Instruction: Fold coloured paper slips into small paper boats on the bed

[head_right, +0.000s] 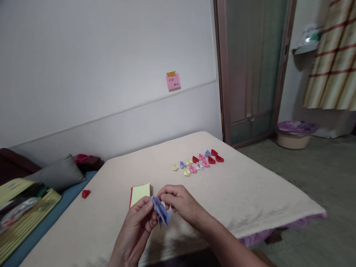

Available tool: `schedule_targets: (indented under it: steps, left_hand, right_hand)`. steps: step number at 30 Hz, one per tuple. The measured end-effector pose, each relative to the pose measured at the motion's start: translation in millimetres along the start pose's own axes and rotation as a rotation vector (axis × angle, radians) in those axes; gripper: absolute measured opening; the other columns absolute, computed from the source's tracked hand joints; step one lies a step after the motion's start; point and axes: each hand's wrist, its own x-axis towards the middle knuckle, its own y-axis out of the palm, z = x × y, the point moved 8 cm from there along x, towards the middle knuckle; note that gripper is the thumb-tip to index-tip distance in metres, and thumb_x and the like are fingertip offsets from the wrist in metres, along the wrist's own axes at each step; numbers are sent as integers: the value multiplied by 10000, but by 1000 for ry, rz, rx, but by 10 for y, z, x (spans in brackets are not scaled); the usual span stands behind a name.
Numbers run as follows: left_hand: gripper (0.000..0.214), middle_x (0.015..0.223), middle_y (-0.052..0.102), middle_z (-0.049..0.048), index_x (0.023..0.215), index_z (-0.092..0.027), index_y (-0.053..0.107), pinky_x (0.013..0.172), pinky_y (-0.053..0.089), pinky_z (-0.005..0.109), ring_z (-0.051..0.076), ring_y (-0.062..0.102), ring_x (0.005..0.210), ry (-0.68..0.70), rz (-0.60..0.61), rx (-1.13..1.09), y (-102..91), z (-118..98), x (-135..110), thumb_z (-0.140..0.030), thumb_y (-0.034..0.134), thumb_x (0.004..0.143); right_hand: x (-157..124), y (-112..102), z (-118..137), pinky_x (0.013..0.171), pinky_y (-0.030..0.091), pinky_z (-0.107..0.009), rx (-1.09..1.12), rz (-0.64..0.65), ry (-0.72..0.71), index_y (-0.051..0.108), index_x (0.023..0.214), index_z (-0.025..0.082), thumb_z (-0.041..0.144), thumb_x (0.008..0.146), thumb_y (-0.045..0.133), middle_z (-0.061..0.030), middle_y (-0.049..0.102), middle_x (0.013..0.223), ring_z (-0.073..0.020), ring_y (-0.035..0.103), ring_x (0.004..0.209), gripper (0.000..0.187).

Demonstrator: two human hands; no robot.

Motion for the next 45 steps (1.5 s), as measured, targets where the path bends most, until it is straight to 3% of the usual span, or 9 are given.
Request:
schedule_targets:
  steps: [10,29,45]
  left_hand:
    - [165,531,581,-11,691,-110,621,467,400,129,40,497,448,-36,-26,15,-34,34,13,-233,729,676]
    - [160,503,616,10,695,-114,636,465,405,155,57,517,431,-7,-69,141,-92,21,21,-263,692,707]
    - [99,541,604,-3,713,-113,618,477,430,123,43,532,462,8,-51,24,-83,10,24,-195,659,748]
  right_hand:
    - [-24,7,-20,516,314,-213,-28,51,6,643,739,137,232,774,557,20,514,585,-100,418,555,133]
    - [-17,15,-107,518,322,-211,12,67,42,631,779,143,292,729,652,25,545,609,-94,451,549,159]
    - [-35,-32,22,519,330,-218,-35,31,-34,642,793,141,218,779,575,21,535,607,-100,449,564,103]
